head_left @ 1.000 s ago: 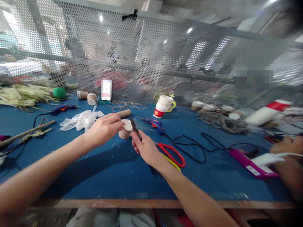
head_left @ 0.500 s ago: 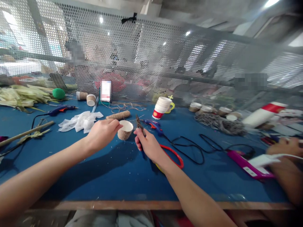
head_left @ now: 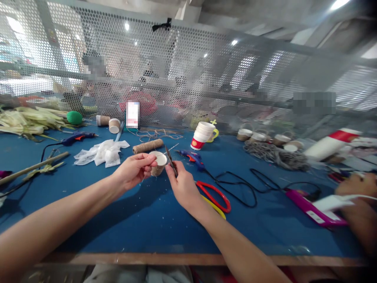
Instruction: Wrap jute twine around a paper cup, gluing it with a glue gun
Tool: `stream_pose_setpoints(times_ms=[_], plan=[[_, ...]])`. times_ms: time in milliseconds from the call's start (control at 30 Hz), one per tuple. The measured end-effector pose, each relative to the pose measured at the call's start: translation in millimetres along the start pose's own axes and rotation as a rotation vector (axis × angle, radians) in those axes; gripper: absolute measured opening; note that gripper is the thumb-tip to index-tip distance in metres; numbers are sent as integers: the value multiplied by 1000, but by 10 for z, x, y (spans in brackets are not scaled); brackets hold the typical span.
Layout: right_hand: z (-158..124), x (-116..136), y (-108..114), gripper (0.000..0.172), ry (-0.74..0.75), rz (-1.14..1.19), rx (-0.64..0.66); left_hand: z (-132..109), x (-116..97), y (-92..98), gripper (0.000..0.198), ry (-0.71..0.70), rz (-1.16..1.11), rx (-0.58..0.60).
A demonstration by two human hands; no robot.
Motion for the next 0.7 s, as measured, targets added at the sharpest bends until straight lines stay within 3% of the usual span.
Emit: stream_pose_setpoints(times_ms=[67, 133, 200, 300, 333, 400, 500, 600, 700], plan=[[22, -54, -19, 26, -33, 12, 18, 29, 77, -13, 13, 127, -150, 39], [47, -125, -62, 29, -98, 111, 84, 67, 13, 68, 15, 39, -70, 10], [67, -189, -107, 34, -186, 280, 156, 64, -191, 195, 22, -249, 176, -98], [84, -244, -136, 35, -305, 485, 194, -133, -565, 197, 23, -887, 750, -246], [85, -251, -140, 35, -327, 511, 198, -208, -613, 122, 19, -1069, 943, -210], [79, -251, -148, 35, -336, 508, 203, -293, -579, -31, 17, -1289, 1253, -44], [56, -232, -157, 37, -279, 432, 203, -298, -444, -122, 19, -1357, 1429, 116], [28, -198, -151, 37, -195, 318, 192, -259, -390, -100, 19, -1298, 1359, 94], [10, -142, -126, 36, -132, 253, 172, -187, -400, -28, 13, -1059, 1086, 12]])
Point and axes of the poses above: each hand's wrist, its own z-axis towards the middle knuckle, its own y-axis out of the back of the hand, x = y × z, the point moved 5 cm from there along z, towards the middle knuckle, and after that the axes turned 5 degrees about -z, right-handed, at the moved point
